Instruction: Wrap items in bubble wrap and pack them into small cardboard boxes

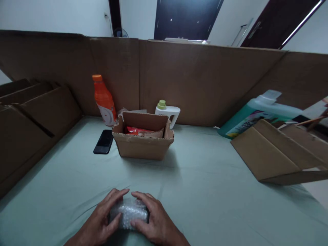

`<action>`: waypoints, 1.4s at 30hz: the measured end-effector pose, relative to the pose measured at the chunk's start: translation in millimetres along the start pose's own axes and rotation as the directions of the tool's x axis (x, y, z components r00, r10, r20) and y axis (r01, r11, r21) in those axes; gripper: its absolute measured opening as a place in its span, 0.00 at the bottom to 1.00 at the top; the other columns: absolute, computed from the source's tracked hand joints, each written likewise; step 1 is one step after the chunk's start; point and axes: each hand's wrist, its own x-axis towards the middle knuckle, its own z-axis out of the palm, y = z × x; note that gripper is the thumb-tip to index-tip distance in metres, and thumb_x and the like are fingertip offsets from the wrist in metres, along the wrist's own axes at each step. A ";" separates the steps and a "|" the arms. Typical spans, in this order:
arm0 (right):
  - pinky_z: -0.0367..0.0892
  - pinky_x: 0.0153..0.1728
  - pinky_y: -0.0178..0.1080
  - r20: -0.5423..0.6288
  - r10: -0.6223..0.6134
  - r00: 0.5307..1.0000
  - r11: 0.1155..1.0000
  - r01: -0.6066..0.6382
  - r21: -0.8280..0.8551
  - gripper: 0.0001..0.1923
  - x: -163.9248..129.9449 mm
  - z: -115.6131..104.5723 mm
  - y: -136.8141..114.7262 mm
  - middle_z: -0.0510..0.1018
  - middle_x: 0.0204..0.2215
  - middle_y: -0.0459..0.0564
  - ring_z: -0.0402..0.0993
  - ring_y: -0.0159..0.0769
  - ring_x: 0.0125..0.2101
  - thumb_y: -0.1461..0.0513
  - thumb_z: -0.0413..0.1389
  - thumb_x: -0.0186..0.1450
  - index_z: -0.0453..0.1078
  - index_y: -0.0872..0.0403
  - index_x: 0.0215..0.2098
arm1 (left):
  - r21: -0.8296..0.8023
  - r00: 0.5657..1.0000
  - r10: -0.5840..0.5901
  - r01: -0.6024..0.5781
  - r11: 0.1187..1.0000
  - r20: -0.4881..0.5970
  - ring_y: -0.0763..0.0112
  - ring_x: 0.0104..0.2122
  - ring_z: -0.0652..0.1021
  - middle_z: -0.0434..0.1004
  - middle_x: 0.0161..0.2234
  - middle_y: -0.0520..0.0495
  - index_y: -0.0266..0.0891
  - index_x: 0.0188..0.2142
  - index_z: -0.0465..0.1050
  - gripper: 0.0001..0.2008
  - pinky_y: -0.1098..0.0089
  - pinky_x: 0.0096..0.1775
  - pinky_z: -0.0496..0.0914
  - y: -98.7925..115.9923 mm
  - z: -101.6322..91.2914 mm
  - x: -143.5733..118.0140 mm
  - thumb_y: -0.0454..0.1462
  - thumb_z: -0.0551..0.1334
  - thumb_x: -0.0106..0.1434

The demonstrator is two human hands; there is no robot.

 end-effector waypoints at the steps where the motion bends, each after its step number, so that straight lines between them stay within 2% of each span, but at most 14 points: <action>1: 0.70 0.56 0.50 -0.051 0.005 0.999 1.000 -0.004 0.008 0.29 -0.2 -2.1 0.9 0.78 0.54 0.57 0.76 0.49 0.53 0.58 0.63 0.61 0.71 0.50 0.60 | 0.085 0.999 0.031 -0.028 0.996 -0.040 0.62 0.45 0.79 0.75 0.47 0.42 0.48 0.67 0.55 0.33 0.64 0.44 0.77 0.6 -4.5 8.8 0.32 0.59 0.64; 4: 0.72 0.53 0.47 -0.193 0.036 0.980 0.998 -0.027 0.049 0.21 -1.7 -13.4 4.8 0.81 0.51 0.55 0.78 0.48 0.50 0.54 0.58 0.65 0.74 0.50 0.56 | 0.439 0.964 0.211 -0.121 0.890 -0.163 0.46 0.64 0.66 0.64 0.63 0.34 0.46 0.68 0.55 0.36 0.47 0.60 0.66 5.4 -29.6 54.4 0.37 0.65 0.63; 7: 0.76 0.48 0.43 -0.274 0.038 0.961 0.998 -0.025 0.049 0.21 -5.8 -32.2 5.6 0.83 0.47 0.54 0.81 0.46 0.46 0.51 0.59 0.65 0.76 0.50 0.53 | 0.627 0.925 0.318 -0.124 0.769 -0.207 0.42 0.70 0.53 0.55 0.69 0.34 0.43 0.66 0.59 0.33 0.39 0.66 0.52 7.0 -60.1 117.2 0.33 0.65 0.62; 11: 0.79 0.42 0.40 -0.371 0.020 0.928 0.999 -0.035 -0.034 0.16 -20.6 -68.5 -2.2 0.85 0.42 0.51 0.83 0.43 0.38 0.51 0.60 0.64 0.79 0.49 0.47 | 0.483 0.931 0.310 -0.186 0.856 -0.190 0.50 0.63 0.69 0.78 0.53 0.39 0.39 0.46 0.74 0.12 0.43 0.62 0.62 -1.2 -80.9 169.9 0.28 0.58 0.64; 13: 0.80 0.37 0.37 -0.463 -0.023 0.886 0.997 -0.015 -0.080 0.15 -31.7 -91.6 -7.7 0.85 0.38 0.50 0.83 0.42 0.34 0.51 0.63 0.62 0.80 0.47 0.44 | 0.363 0.928 0.337 -0.262 0.894 -0.159 0.59 0.54 0.77 0.82 0.42 0.46 0.40 0.38 0.74 0.11 0.48 0.60 0.66 -3.0 -80.8 168.4 0.27 0.55 0.65; 15: 0.79 0.31 0.34 -0.555 -0.092 0.827 0.991 0.020 -0.133 0.14 -43.1 -116.4 -13.5 0.85 0.37 0.49 0.83 0.41 0.32 0.51 0.66 0.59 0.80 0.45 0.42 | 0.313 0.920 0.362 -0.302 0.901 -0.154 0.64 0.47 0.80 0.81 0.37 0.48 0.41 0.38 0.73 0.11 0.50 0.60 0.66 0.9 -77.6 150.4 0.26 0.54 0.66; 18: 0.78 0.27 0.33 -0.647 -0.170 0.743 0.976 0.039 -0.212 0.15 -54.9 -149.2 -26.3 0.85 0.38 0.49 0.82 0.41 0.31 0.50 0.67 0.59 0.80 0.42 0.44 | 0.323 0.919 0.356 -0.289 0.901 -0.171 0.66 0.46 0.79 0.82 0.37 0.50 0.42 0.40 0.72 0.12 0.49 0.63 0.61 17.3 -74.0 106.8 0.25 0.55 0.67; 21: 0.76 0.25 0.34 -0.649 -0.251 0.718 0.945 0.038 -0.324 0.16 -51.3 -165.1 -50.1 0.84 0.37 0.50 0.81 0.40 0.31 0.50 0.65 0.62 0.78 0.40 0.48 | 0.366 0.919 0.361 -0.285 0.886 -0.160 0.65 0.48 0.79 0.83 0.39 0.50 0.43 0.42 0.72 0.13 0.47 0.65 0.59 37.1 -75.3 63.0 0.25 0.56 0.66; 24: 0.74 0.24 0.36 -0.532 -0.324 0.782 0.893 0.066 -0.445 0.18 -27.1 -159.1 -85.7 0.83 0.38 0.50 0.80 0.40 0.31 0.48 0.63 0.63 0.77 0.40 0.50 | 0.422 0.909 0.382 -0.285 0.861 -0.167 0.62 0.48 0.80 0.84 0.39 0.49 0.44 0.45 0.74 0.14 0.45 0.64 0.61 49.4 -77.4 30.4 0.27 0.59 0.64; 27: 0.71 0.22 0.36 -0.243 -0.388 0.889 0.827 0.219 -0.517 0.16 13.7 -138.1 -121.9 0.84 0.41 0.48 0.80 0.41 0.33 0.49 0.59 0.67 0.76 0.41 0.51 | 0.460 0.897 0.365 -0.222 0.859 -0.248 0.58 0.54 0.77 0.83 0.44 0.45 0.43 0.46 0.75 0.16 0.44 0.63 0.62 51.5 -75.3 9.8 0.26 0.61 0.61; 29: 0.73 0.28 0.38 -0.029 -0.378 0.925 0.792 0.307 -0.528 0.16 44.4 -120.1 -139.1 0.84 0.44 0.47 0.81 0.43 0.37 0.54 0.57 0.68 0.75 0.44 0.53 | 0.460 0.886 0.344 -0.177 0.870 -0.310 0.56 0.57 0.74 0.80 0.47 0.43 0.44 0.47 0.75 0.19 0.44 0.63 0.63 49.4 -71.6 2.3 0.25 0.60 0.60; 32: 0.73 0.39 0.41 0.203 -0.302 0.931 0.736 0.363 -0.571 0.17 85.7 -89.9 -150.1 0.84 0.44 0.47 0.81 0.43 0.41 0.61 0.58 0.66 0.73 0.48 0.54 | 0.426 0.881 0.338 -0.180 0.887 -0.331 0.58 0.56 0.74 0.81 0.45 0.44 0.44 0.49 0.74 0.21 0.48 0.62 0.65 45.8 -66.4 -1.0 0.24 0.58 0.60; 38: 0.60 0.25 0.36 0.404 -0.048 0.914 0.567 0.358 -0.742 0.07 124.0 -36.6 -146.7 0.82 0.30 0.48 0.77 0.39 0.28 0.65 0.59 0.66 0.76 0.53 0.43 | 0.389 0.874 0.346 -0.204 0.898 -0.342 0.61 0.53 0.75 0.82 0.40 0.44 0.40 0.47 0.74 0.19 0.53 0.63 0.61 44.7 -65.6 4.3 0.23 0.57 0.60; 42: 0.62 0.29 0.39 0.498 -0.105 0.861 0.394 0.496 -0.774 0.07 121.1 -29.5 -141.7 0.80 0.27 0.50 0.75 0.39 0.27 0.68 0.56 0.66 0.77 0.54 0.34 | 0.371 0.871 0.334 -0.196 0.908 -0.359 0.61 0.51 0.76 0.82 0.39 0.46 0.42 0.47 0.74 0.18 0.52 0.62 0.61 42.5 -64.8 6.7 0.25 0.57 0.61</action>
